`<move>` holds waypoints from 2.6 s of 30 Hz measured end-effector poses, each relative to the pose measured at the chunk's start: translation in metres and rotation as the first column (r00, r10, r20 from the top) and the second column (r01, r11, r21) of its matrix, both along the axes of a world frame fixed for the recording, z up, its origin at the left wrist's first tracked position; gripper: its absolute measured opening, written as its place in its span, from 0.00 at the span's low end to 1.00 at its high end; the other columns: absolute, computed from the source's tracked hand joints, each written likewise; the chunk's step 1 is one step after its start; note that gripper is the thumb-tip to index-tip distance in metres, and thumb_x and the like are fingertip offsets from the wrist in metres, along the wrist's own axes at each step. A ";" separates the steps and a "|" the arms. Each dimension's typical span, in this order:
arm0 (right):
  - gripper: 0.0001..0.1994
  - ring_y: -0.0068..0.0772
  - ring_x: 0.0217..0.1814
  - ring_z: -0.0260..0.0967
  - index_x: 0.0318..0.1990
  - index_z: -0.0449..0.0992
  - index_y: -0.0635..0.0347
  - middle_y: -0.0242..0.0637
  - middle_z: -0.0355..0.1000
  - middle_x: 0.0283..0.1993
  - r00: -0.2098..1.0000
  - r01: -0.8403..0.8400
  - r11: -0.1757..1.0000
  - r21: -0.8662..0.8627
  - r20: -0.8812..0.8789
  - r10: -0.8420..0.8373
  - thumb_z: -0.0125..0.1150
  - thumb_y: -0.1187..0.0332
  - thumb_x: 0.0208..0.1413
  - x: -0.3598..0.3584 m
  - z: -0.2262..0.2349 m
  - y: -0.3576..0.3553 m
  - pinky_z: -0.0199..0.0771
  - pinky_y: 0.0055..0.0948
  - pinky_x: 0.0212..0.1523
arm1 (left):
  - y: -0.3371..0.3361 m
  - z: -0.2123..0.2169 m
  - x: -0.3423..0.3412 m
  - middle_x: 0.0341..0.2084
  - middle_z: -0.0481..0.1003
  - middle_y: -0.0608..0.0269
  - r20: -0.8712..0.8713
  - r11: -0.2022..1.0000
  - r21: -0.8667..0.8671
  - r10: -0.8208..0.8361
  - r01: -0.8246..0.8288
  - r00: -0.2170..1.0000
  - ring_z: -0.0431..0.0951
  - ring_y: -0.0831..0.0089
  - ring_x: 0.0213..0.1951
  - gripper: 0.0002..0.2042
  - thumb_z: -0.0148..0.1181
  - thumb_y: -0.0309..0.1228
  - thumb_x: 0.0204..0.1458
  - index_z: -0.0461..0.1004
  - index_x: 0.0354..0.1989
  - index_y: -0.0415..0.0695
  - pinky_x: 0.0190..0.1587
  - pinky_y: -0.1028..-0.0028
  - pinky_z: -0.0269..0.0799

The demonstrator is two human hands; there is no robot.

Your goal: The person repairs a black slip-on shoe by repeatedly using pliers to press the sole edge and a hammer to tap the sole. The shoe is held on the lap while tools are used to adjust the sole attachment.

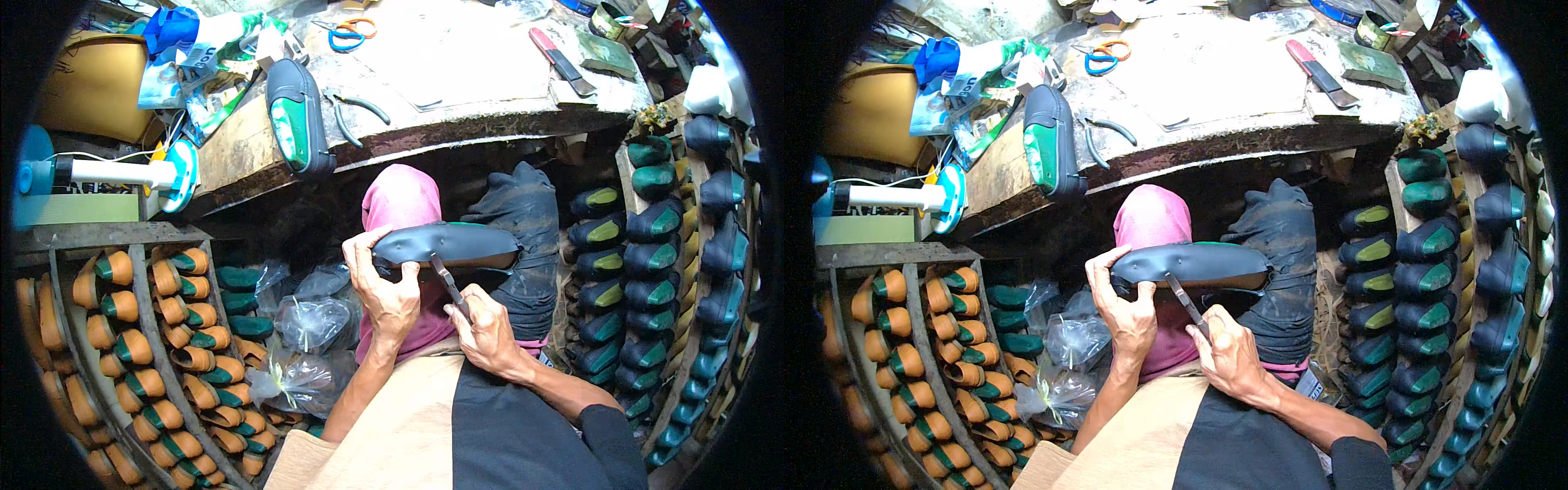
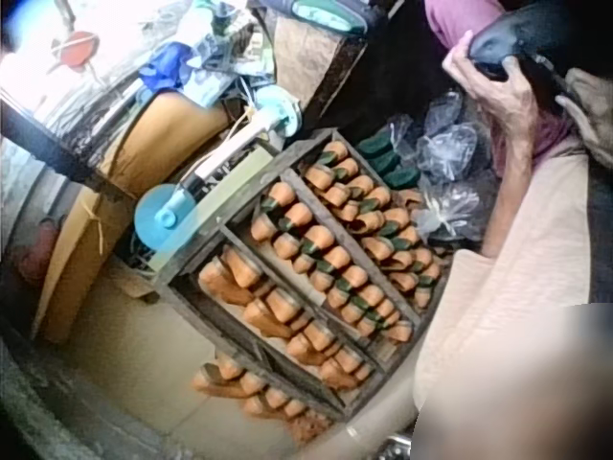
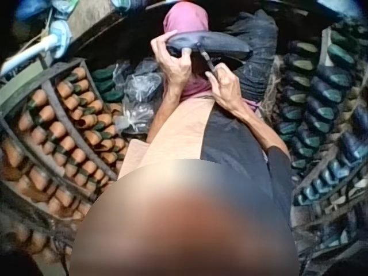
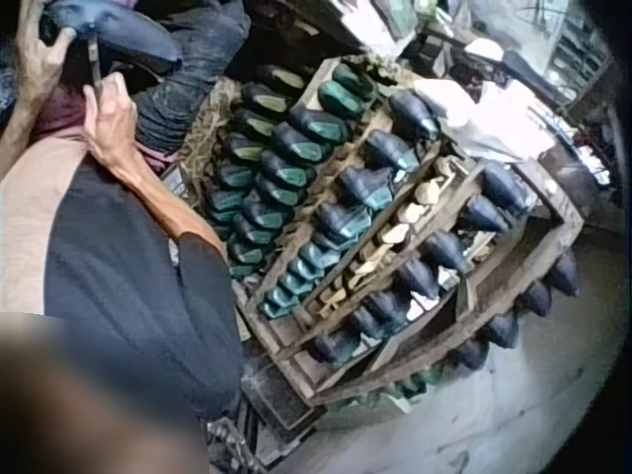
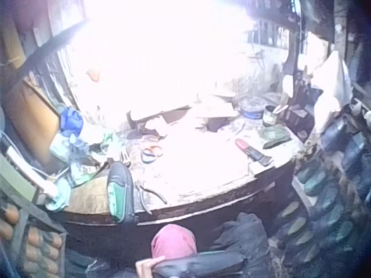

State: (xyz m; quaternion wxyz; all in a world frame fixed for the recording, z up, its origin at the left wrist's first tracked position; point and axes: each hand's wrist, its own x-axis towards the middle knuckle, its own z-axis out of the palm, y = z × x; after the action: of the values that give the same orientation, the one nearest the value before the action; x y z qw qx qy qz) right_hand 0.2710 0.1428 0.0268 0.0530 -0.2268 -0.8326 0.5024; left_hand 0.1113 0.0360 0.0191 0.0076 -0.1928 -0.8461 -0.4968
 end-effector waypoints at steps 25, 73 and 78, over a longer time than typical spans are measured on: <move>0.12 0.58 0.30 0.65 0.36 0.68 0.71 0.53 0.64 0.32 1.000 0.012 1.000 0.029 -0.010 -0.011 0.66 0.78 0.71 0.004 -0.006 -0.004 0.65 0.52 0.34 | -0.010 0.005 -0.010 0.56 0.74 0.49 0.067 0.984 -0.004 -0.177 0.178 0.982 0.76 0.51 0.60 0.28 0.72 0.22 0.53 0.77 0.65 0.40 0.68 0.56 0.70; 0.41 0.67 0.77 0.75 0.88 0.48 0.65 0.73 0.60 0.84 0.840 -0.087 0.961 0.262 -0.499 0.212 0.53 0.89 0.69 -0.048 0.031 0.020 0.85 0.52 0.66 | -0.015 -0.021 -0.023 0.49 0.75 0.49 0.146 0.988 0.087 -0.141 0.129 0.979 0.81 0.50 0.51 0.24 0.81 0.33 0.58 0.78 0.60 0.42 0.57 0.57 0.78; 0.40 0.62 0.86 0.65 0.87 0.53 0.63 0.68 0.62 0.84 0.921 -0.179 0.925 0.336 -0.273 0.277 0.54 0.90 0.68 -0.057 0.025 0.024 0.70 0.56 0.81 | -0.016 -0.020 -0.024 0.50 0.75 0.49 0.155 0.986 0.102 -0.148 0.133 0.977 0.81 0.49 0.52 0.24 0.81 0.34 0.58 0.78 0.60 0.42 0.57 0.56 0.78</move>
State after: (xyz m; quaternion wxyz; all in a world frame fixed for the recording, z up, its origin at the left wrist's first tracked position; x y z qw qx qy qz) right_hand 0.2140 0.1665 0.0521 0.1601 -0.0332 -0.9016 0.4004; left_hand 0.0870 0.0196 -0.0004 -0.0878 -0.2107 -0.8046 -0.5482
